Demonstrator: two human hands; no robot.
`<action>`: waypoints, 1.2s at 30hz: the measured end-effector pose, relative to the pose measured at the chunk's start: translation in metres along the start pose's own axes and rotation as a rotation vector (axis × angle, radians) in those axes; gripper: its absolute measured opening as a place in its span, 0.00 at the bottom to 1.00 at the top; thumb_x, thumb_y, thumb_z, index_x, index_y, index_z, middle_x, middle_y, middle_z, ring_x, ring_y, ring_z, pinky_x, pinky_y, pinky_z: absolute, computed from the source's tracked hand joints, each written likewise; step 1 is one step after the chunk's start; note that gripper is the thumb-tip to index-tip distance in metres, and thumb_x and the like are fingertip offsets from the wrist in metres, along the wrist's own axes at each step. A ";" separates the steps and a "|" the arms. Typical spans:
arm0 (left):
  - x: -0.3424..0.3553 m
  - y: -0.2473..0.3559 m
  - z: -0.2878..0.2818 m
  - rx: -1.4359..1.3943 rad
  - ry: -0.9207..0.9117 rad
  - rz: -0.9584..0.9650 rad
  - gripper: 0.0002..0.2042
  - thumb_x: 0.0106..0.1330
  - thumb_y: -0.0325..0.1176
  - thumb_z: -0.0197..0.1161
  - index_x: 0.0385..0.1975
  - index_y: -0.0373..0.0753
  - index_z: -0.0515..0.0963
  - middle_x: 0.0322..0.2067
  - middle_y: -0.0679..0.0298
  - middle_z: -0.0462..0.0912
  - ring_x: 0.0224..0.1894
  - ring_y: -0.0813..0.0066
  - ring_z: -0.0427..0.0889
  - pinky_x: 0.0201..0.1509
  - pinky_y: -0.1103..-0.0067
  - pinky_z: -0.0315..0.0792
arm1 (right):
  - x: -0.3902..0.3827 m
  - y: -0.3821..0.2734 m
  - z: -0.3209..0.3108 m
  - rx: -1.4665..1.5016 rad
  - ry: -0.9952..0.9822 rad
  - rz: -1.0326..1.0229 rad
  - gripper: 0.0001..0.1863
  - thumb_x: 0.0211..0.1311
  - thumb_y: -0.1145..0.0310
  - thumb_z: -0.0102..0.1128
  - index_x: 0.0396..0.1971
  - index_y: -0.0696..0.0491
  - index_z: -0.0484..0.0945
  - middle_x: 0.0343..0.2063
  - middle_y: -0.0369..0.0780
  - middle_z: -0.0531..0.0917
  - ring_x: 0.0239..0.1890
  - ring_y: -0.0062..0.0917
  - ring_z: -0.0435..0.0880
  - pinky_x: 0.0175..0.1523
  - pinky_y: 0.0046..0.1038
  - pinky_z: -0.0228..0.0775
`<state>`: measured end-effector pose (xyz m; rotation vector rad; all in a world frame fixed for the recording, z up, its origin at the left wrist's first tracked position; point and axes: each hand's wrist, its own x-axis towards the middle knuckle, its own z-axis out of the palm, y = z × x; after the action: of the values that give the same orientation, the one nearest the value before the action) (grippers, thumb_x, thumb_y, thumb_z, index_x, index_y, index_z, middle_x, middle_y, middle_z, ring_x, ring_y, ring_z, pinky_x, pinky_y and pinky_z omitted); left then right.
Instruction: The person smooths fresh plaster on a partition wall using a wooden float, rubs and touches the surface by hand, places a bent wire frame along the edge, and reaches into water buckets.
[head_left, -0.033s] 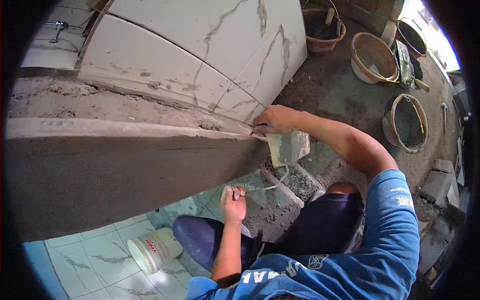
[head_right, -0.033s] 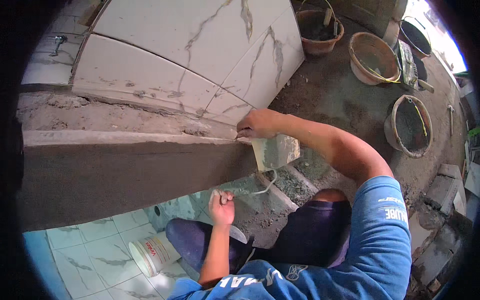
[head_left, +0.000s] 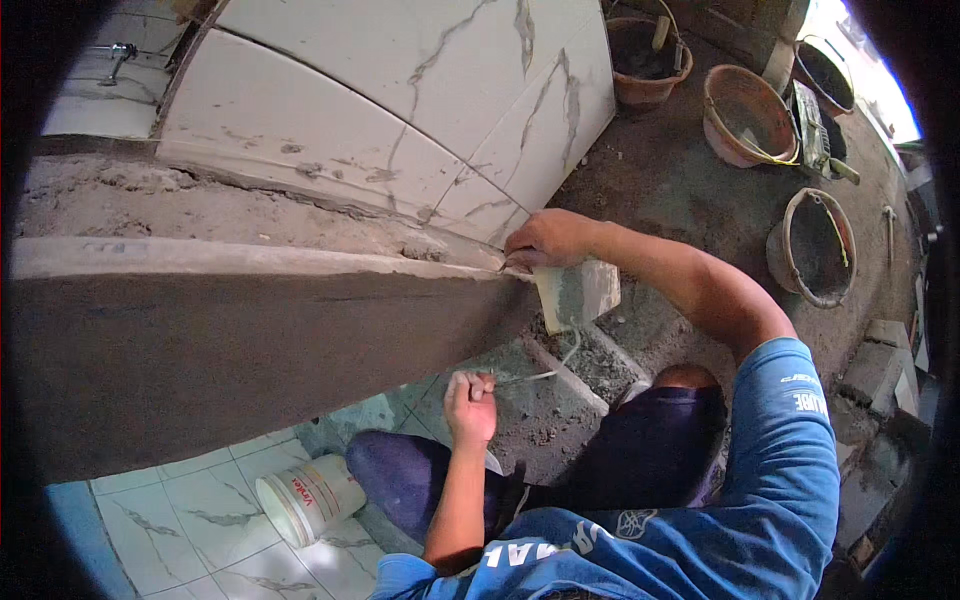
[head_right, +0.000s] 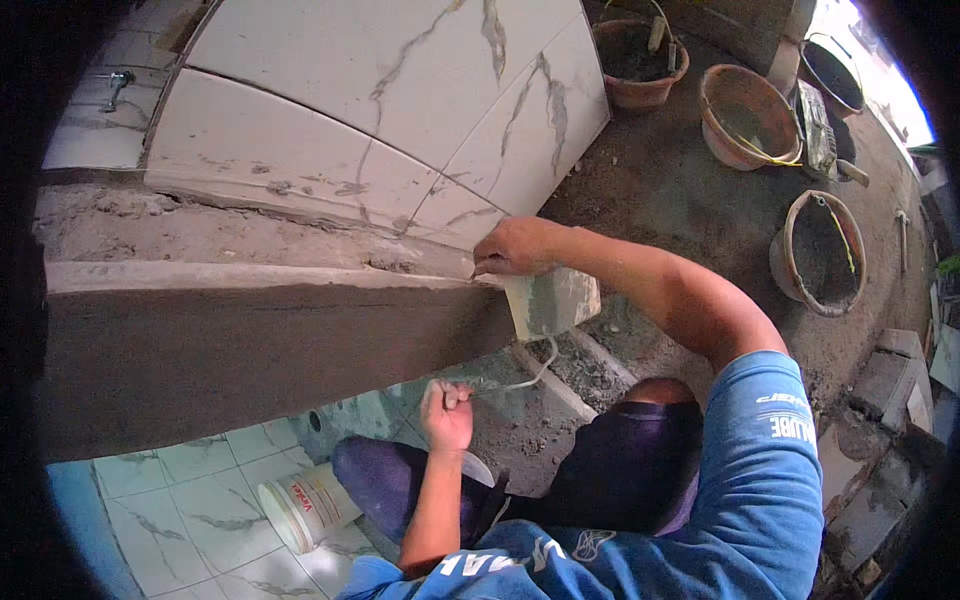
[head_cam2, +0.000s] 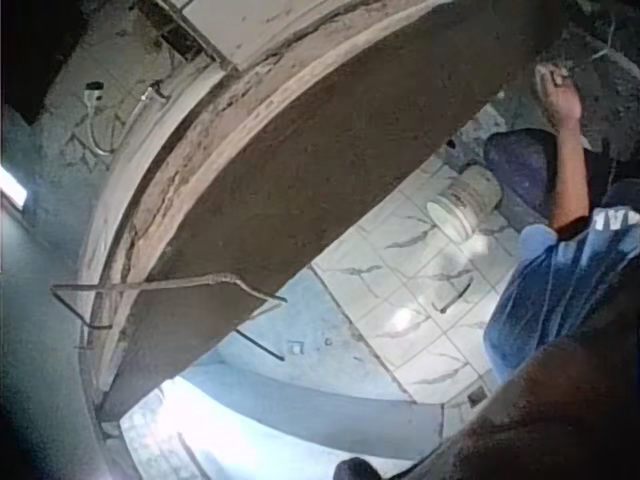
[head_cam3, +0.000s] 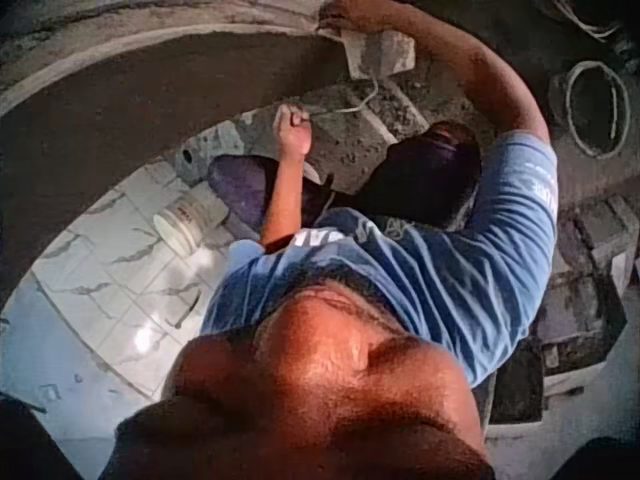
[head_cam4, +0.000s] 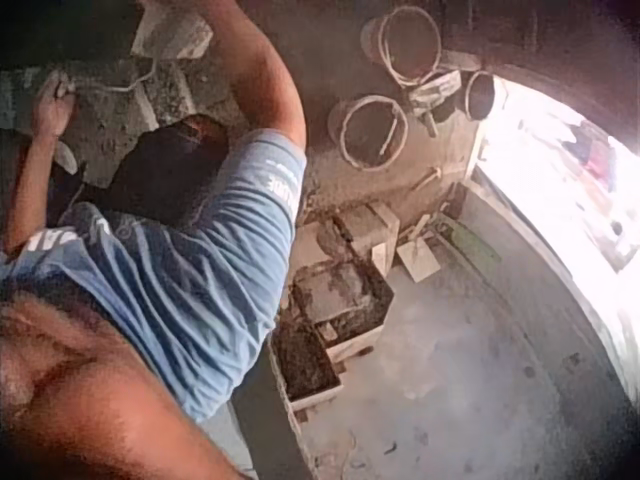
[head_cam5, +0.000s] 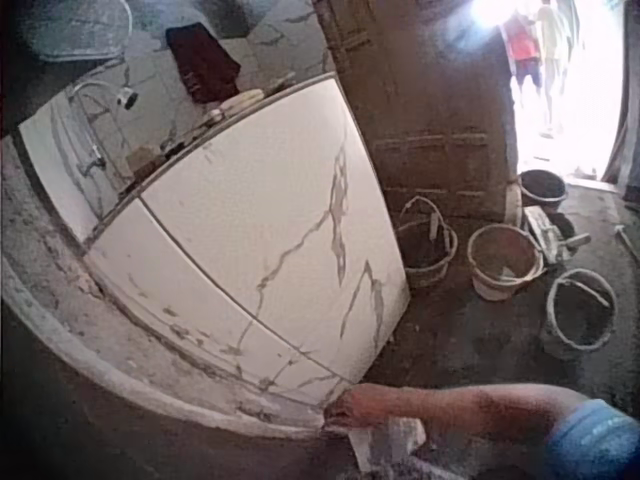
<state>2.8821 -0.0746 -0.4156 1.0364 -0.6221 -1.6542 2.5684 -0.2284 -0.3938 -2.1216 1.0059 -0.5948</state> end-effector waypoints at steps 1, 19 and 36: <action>-0.004 -0.005 0.005 -0.030 0.002 -0.003 0.13 0.75 0.35 0.53 0.25 0.42 0.68 0.22 0.68 0.65 0.31 0.73 0.66 0.45 0.74 0.65 | 0.004 0.001 -0.001 -0.020 -0.035 0.024 0.20 0.70 0.50 0.52 0.42 0.51 0.83 0.37 0.46 0.86 0.41 0.46 0.83 0.47 0.44 0.74; 0.028 -0.188 0.045 0.882 -0.214 -0.451 0.30 0.71 0.37 0.63 0.68 0.32 0.60 0.59 0.46 0.75 0.57 0.63 0.78 0.59 0.70 0.74 | -0.274 0.098 0.033 -0.070 0.446 0.808 0.13 0.67 0.61 0.57 0.41 0.55 0.83 0.33 0.52 0.84 0.39 0.47 0.85 0.43 0.43 0.74; -0.009 -0.051 -0.018 1.210 -0.454 -0.457 0.28 0.67 0.37 0.66 0.63 0.31 0.68 0.53 0.47 0.80 0.54 0.64 0.81 0.59 0.71 0.75 | -0.260 0.224 0.107 0.269 1.266 1.108 0.20 0.69 0.54 0.52 0.38 0.55 0.85 0.33 0.48 0.86 0.39 0.39 0.85 0.46 0.36 0.73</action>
<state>2.8735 -0.0476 -0.4625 1.7243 -1.9459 -1.8991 2.3776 -0.0791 -0.6587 -0.4947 2.2812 -1.3350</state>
